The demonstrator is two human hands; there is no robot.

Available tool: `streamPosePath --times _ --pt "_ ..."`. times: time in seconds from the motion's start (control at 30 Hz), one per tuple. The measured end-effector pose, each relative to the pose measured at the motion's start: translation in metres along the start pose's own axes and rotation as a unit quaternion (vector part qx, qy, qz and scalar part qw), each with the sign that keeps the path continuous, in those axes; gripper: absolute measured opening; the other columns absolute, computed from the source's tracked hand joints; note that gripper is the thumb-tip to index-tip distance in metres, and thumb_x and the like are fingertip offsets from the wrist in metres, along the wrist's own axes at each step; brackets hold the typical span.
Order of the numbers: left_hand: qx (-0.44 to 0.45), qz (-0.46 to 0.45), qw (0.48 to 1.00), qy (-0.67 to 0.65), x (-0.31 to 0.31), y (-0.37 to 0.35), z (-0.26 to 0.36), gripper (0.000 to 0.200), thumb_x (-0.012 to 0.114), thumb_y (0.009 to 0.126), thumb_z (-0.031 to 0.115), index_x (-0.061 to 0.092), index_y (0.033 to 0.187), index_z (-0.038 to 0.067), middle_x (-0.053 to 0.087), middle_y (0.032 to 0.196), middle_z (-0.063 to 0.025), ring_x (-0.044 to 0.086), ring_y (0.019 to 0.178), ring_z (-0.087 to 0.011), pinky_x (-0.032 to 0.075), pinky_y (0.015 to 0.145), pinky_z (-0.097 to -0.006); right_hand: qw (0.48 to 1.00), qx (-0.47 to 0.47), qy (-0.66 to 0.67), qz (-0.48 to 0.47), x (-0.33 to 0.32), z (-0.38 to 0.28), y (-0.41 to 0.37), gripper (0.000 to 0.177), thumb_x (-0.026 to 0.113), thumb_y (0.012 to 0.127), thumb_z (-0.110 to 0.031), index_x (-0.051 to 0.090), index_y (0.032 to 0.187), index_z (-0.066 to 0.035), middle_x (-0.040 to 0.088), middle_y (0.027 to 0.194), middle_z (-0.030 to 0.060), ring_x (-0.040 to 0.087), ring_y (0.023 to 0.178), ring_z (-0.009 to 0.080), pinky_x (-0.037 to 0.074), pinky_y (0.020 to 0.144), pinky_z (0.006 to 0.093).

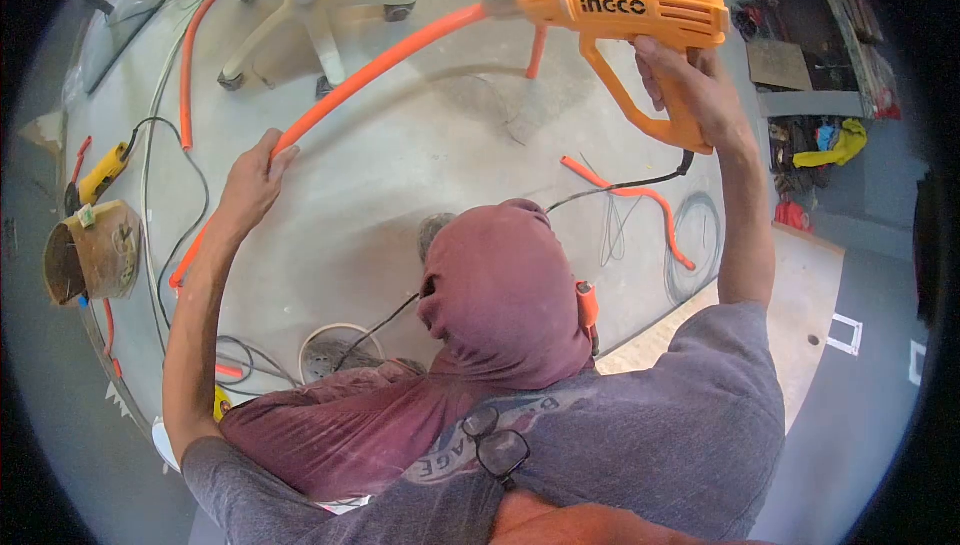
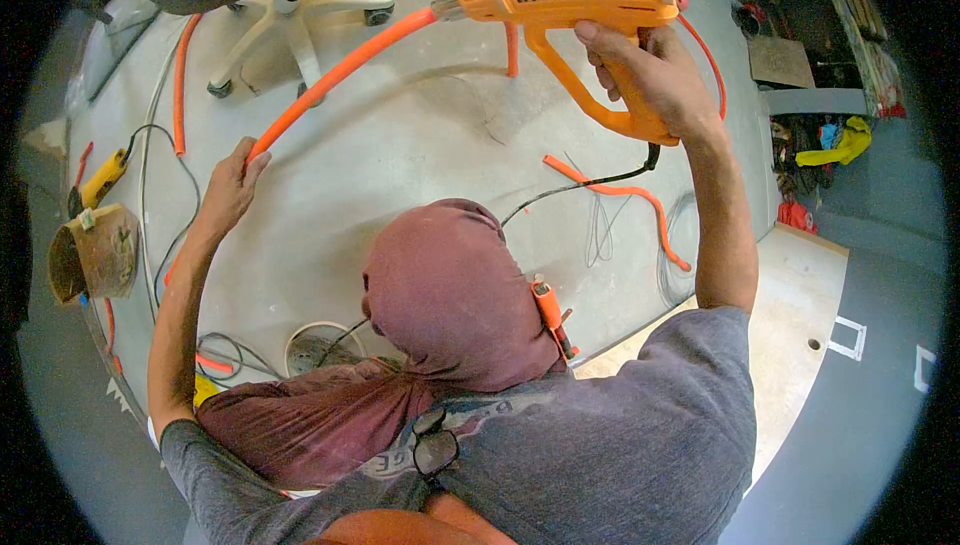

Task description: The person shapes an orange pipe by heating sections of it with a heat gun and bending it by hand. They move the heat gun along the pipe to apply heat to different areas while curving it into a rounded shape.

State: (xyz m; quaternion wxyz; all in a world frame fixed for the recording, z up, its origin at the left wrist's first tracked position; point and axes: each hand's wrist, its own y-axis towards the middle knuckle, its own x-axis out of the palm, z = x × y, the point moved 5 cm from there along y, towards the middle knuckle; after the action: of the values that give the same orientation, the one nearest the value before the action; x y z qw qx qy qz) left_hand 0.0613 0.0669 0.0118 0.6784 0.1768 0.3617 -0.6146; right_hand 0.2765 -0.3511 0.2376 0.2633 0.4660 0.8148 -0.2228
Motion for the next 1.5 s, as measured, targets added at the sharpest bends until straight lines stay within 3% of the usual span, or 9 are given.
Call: streamPosePath --times 0.2,0.33,0.5,0.67,0.9,1.0,1.2,1.27,1.5 --pt "0.049 0.026 0.998 0.010 0.000 0.003 -0.001 0.031 0.056 0.108 0.033 0.055 0.110 0.003 0.042 0.068 -0.0146 0.045 0.062 -0.0251 0.039 0.062 -0.0405 0.999 0.002 -0.017 -0.044 0.020 -0.025 -0.011 0.028 0.071 0.101 -0.032 0.066 0.111 -0.007 0.055 0.072 -0.0038 0.050 0.061 0.0051 0.041 0.054 0.0252" --pt "0.039 0.057 0.997 -0.032 -0.004 0.009 0.018 0.026 0.064 0.102 0.028 0.062 0.110 0.003 0.056 0.076 -0.0185 0.051 0.069 -0.0338 0.044 0.066 -0.0423 0.999 0.000 -0.031 -0.007 0.036 -0.024 -0.036 0.029 0.075 0.098 -0.025 0.070 0.119 -0.005 0.062 0.077 -0.0032 0.054 0.065 0.0054 0.045 0.058 0.0259" --pt "0.147 0.160 0.975 0.043 -0.002 0.019 0.045 0.028 0.068 0.099 0.027 0.065 0.116 0.004 0.065 0.087 -0.0169 0.062 0.081 -0.0344 0.046 0.074 -0.0437 0.994 -0.109 -0.012 -0.001 0.054 -0.020 -0.072 0.030 0.076 0.091 -0.009 0.069 0.119 0.000 0.074 0.115 0.0097 0.069 0.107 0.0222 0.053 0.096 0.0374" --pt "0.162 0.148 0.967 0.126 0.008 0.029 0.047 0.028 0.067 0.099 0.027 0.066 0.117 0.005 0.068 0.102 -0.0126 0.061 0.098 -0.0321 0.043 0.088 -0.0443 0.980 -0.181 -0.084 0.013 0.068 -0.001 -0.092 0.031 0.079 0.093 -0.013 0.070 0.121 -0.002 0.074 0.110 0.0073 0.070 0.098 0.0173 0.056 0.087 0.0336" --pt "0.161 0.132 0.972 0.108 0.027 0.022 0.025 0.026 0.065 0.101 0.027 0.065 0.115 0.004 0.067 0.101 -0.0139 0.061 0.099 -0.0329 0.042 0.089 -0.0444 0.992 -0.095 -0.058 0.056 0.060 0.053 -0.119 0.024 0.073 0.098 -0.016 0.069 0.115 0.000 0.072 0.100 0.0043 0.067 0.084 0.0125 0.055 0.076 0.0291" --pt "0.146 0.123 0.975 0.117 0.029 0.024 0.022 0.025 0.065 0.101 0.025 0.065 0.114 0.004 0.067 0.100 -0.0149 0.061 0.099 -0.0334 0.042 0.089 -0.0441 0.997 -0.019 -0.016 0.072 0.049 0.076 -0.123 0.031 0.074 0.091 -0.005 0.067 0.120 0.002 0.075 0.108 0.0091 0.071 0.100 0.0194 0.056 0.090 0.0331" --pt "0.131 0.109 0.978 0.117 0.028 0.028 0.015 0.027 0.061 0.103 0.028 0.065 0.114 0.003 0.066 0.098 -0.0162 0.061 0.098 -0.0344 0.042 0.090 -0.0448 0.994 0.072 -0.003 0.080 0.039 0.091 -0.121 0.024 0.073 0.096 -0.014 0.068 0.115 0.000 0.071 0.093 0.0032 0.066 0.077 0.0113 0.054 0.069 0.0277" --pt "0.130 0.091 0.980 0.116 0.026 0.028 0.018 0.028 0.060 0.104 0.029 0.065 0.114 0.003 0.066 0.097 -0.0161 0.060 0.097 -0.0342 0.042 0.089 -0.0445 0.991 0.087 -0.001 0.106 0.037 0.088 -0.119 0.015 0.071 0.098 -0.018 0.069 0.103 -0.004 0.065 0.082 -0.0014 0.059 0.070 0.0081 0.048 0.062 0.0261" --pt "0.128 0.082 0.982 0.115 0.028 0.029 0.010 0.026 0.059 0.105 0.029 0.064 0.112 0.003 0.065 0.096 -0.0160 0.059 0.095 -0.0338 0.042 0.088 -0.0443 0.987 0.093 0.042 0.124 0.027 0.120 -0.099 0.012 0.069 0.100 -0.017 0.066 0.099 -0.005 0.062 0.081 -0.0015 0.057 0.066 0.0076 0.047 0.059 0.0260"
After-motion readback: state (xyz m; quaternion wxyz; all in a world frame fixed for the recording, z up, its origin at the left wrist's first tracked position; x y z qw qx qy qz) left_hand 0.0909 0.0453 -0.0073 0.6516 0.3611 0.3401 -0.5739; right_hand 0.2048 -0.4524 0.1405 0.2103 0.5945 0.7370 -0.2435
